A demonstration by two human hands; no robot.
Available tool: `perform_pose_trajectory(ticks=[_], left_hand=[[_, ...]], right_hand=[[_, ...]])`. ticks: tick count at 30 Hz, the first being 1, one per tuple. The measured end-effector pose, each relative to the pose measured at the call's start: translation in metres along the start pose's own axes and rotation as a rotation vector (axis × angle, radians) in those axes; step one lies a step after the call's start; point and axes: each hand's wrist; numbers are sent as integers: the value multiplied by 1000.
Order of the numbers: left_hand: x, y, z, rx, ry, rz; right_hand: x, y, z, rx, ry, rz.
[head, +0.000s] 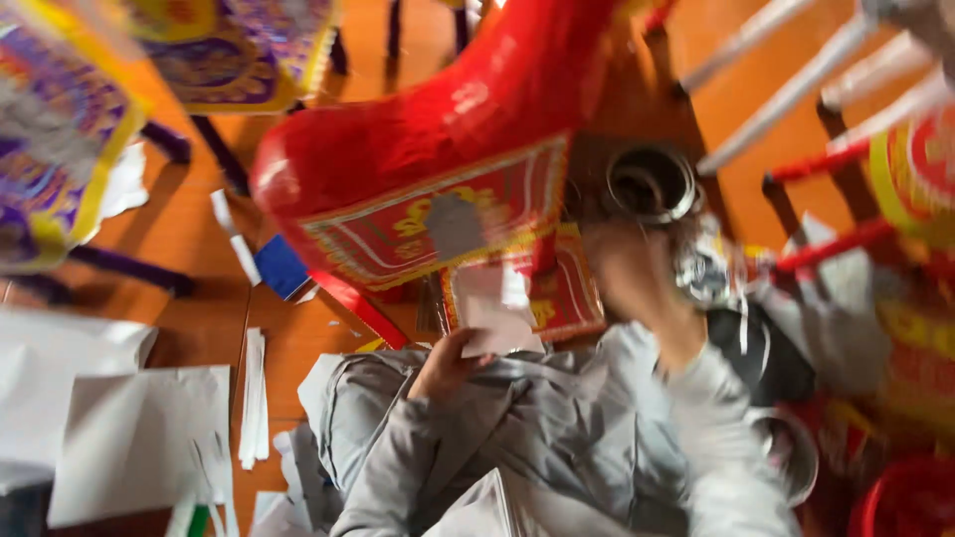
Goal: Assembling and decorating paper-mache horse figurines with colorful paper, adhesives, and decorative elements.
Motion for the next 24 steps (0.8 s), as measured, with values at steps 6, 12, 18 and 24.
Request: perform_pose_trajectory(ticks=[6,12,18,24], left_hand=[[-79,-56,39,-140,120,-10],[-141,-128,123,262,-575,-210],[-162,-162,161,677,-1123,-303],[-140,-187,207,742,-1300,-307]], right_hand=[[-64,-5,-60,944,580,235],[-68,71,-59,1348,556,97],[-73,112,-70,1486,617,-4],[-31,148,-62,1658,600,-118]])
Point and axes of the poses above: each hand's wrist, its own x-axis towards the middle knuckle, its own y-axis out of the back of the hand, z = x × y, and after that the axes turned 15 degrees about -y, right-handed
